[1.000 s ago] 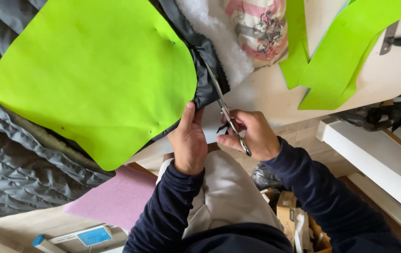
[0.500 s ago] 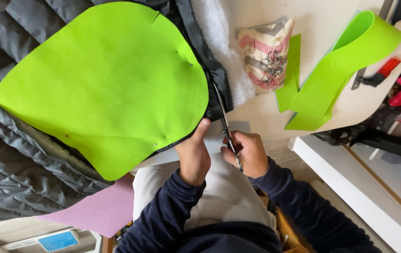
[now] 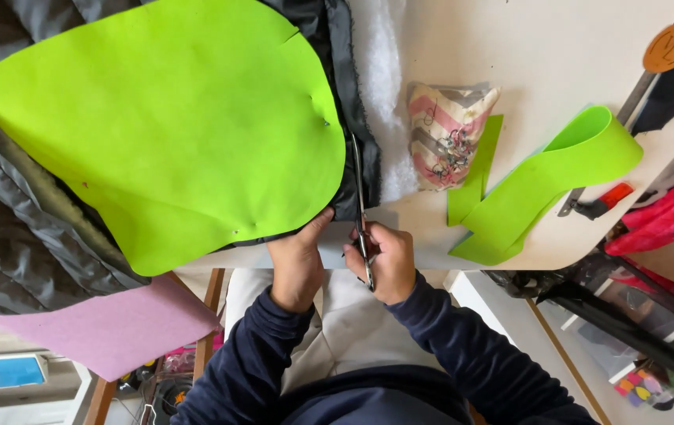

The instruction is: Cutting a specific shape out of quilted fabric using a green template and scissors.

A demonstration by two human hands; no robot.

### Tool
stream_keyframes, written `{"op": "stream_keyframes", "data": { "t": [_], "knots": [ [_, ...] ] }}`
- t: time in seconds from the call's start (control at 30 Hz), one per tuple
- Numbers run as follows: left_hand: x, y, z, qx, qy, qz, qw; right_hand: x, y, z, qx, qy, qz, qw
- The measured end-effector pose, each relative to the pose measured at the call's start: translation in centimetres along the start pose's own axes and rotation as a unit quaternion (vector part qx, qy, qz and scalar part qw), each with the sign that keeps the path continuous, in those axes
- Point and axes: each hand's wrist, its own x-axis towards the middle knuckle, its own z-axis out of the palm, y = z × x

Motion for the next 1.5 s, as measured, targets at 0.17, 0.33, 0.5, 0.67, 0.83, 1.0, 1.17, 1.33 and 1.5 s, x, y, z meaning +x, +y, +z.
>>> {"op": "stream_keyframes", "data": {
  "t": [0.17,0.33,0.5,0.67,0.83,1.0,1.17,1.33,1.5],
  "knots": [
    [0.0,-0.1,0.1,-0.016,-0.012,0.003,1.000,2.3,-0.3,-0.2,0.033,-0.026,-0.013,0.999],
    [-0.3,0.6,0.2,-0.011,-0.015,0.006,1.000,3.1,-1.0,-0.8,0.011,-0.037,-0.022,0.999],
    [-0.3,0.5,0.1,-0.010,-0.012,0.004,1.000,2.6,-1.2,-1.1,-0.033,-0.020,-0.045,0.998],
    [-0.2,0.6,0.1,0.003,-0.022,0.001,1.000,2.7,-0.5,-1.1,-0.014,-0.026,-0.051,0.998],
    [0.2,0.1,-0.1,0.009,-0.025,0.007,1.000,5.0,-1.2,-1.9,-0.019,-0.041,-0.048,0.998],
    [-0.8,1.1,0.6,0.012,-0.024,0.004,1.000,5.5,-1.7,-2.0,-0.033,-0.044,-0.062,0.997],
    [-7.8,2.9,-0.6,0.177,-0.104,0.048,0.977,5.3,-2.8,-1.9,-0.146,-0.051,-0.065,0.986],
    [-3.6,9.4,1.0,0.433,-0.238,0.460,0.738,5.5,-1.9,-1.6,-0.129,-0.059,-0.045,0.989],
    [5.4,13.8,5.2,0.612,-0.230,0.562,0.507,6.1,-3.3,-1.9,-0.129,-0.051,-0.084,0.987]
  ]
}}
